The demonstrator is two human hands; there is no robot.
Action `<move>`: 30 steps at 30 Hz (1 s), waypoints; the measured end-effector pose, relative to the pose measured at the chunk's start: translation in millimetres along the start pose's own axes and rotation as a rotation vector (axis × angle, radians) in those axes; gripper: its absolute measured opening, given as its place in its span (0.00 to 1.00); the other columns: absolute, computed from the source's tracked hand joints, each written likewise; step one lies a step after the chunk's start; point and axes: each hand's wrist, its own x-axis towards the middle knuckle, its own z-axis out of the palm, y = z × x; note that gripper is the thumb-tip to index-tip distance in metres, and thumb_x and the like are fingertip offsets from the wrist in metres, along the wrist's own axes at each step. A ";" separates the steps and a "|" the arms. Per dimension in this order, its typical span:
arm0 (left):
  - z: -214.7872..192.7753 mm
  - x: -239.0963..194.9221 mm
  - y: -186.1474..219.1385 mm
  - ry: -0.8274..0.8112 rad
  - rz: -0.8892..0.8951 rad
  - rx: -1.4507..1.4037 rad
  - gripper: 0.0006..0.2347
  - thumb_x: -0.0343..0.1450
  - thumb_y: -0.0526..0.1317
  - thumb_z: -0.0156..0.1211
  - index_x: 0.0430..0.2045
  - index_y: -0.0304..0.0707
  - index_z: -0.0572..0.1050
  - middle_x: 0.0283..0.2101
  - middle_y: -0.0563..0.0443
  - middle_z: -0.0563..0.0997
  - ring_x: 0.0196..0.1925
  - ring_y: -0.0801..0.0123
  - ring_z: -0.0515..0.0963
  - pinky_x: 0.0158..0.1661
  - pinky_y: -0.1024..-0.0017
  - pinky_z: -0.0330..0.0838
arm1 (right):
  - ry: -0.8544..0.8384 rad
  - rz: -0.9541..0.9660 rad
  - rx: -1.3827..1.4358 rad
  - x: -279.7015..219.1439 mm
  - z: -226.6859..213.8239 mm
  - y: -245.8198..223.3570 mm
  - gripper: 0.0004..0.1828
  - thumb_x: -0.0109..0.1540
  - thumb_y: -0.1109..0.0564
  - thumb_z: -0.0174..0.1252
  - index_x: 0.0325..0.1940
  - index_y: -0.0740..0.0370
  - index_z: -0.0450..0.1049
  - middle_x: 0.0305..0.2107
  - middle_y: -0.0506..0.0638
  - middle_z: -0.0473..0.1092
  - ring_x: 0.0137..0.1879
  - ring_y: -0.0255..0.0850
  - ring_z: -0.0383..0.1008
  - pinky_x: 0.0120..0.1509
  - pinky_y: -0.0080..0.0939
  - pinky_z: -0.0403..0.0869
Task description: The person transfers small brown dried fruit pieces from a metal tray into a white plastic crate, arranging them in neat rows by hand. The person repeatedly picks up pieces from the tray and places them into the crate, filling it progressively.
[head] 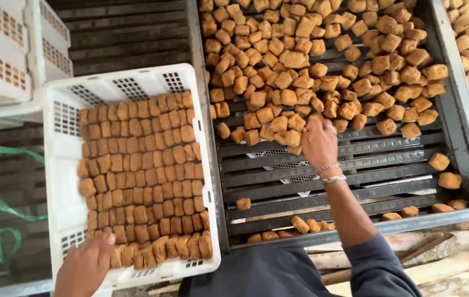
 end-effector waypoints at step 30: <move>-1.5 39.4 -29.3 0.753 -0.084 -0.330 0.12 0.81 0.44 0.61 0.50 0.32 0.78 0.54 0.35 0.78 0.59 0.46 0.76 0.61 0.58 0.70 | -0.075 -0.076 0.363 20.0 77.6 58.6 0.33 0.56 0.54 0.70 0.61 0.63 0.65 0.53 0.64 0.67 0.58 0.62 0.70 0.59 0.59 0.72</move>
